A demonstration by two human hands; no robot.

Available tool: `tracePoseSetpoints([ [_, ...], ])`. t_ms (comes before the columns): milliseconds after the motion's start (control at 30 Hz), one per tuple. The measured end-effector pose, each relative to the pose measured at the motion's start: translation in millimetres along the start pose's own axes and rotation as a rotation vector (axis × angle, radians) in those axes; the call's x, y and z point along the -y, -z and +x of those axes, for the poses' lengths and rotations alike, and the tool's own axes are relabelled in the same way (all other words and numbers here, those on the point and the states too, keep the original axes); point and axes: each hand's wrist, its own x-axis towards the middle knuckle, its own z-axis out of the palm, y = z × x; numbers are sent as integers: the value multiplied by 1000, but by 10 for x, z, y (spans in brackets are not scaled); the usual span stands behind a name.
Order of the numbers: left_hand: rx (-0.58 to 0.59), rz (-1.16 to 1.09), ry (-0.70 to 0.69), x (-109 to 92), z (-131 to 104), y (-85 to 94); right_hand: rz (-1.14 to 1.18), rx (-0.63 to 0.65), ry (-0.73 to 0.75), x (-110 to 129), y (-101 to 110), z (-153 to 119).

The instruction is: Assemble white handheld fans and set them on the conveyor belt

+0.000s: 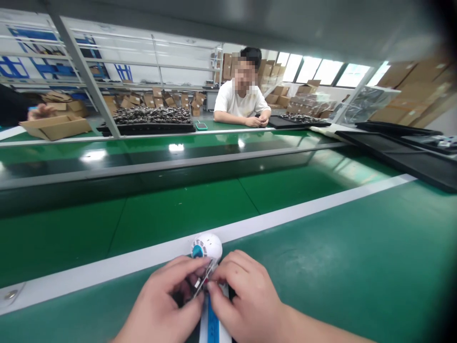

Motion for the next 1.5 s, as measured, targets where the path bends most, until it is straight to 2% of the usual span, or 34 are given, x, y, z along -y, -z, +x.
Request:
tracePoseSetpoints([
  [100,-69,-205,270,66,111,129,75,7,-92,-48,37,-3],
  [133,-141,-274,369,95,169,193,79,15,-129,-66,40,-6],
  [200,-370,-408,535,160,296,327,80,38,-188,-101,32,-14],
  [267,-599,-509,578,234,400,432,88,57,-223,-131,12,-24],
  [333,-702,-506,490,307,437,475,96,61,-235,-153,-6,-33],
  [400,-655,-379,388,363,392,451,100,61,-225,-166,-17,-40],
  [500,-368,48,175,385,224,336,97,78,-207,-176,-16,-40],
  [600,-23,474,-195,324,70,219,87,91,-195,-179,-10,-33],
  [667,108,624,-370,260,24,171,86,101,-185,-181,-9,-30],
  [733,179,691,-461,196,20,153,91,113,-179,-184,-8,-30],
  [867,189,705,-518,123,51,161,104,123,-187,-185,-9,-34],
  [1033,156,622,-490,108,49,156,99,138,-176,-174,-11,-28],
  [1200,190,575,-460,54,60,177,83,161,-179,-182,-10,-21],
  [1300,237,541,-393,39,46,185,71,193,-164,-227,4,-27],
  [1400,241,483,-355,96,-4,128,72,238,-126,-306,18,-68],
  [1500,222,523,-405,222,-12,71,57,242,-95,-390,-11,-139],
])
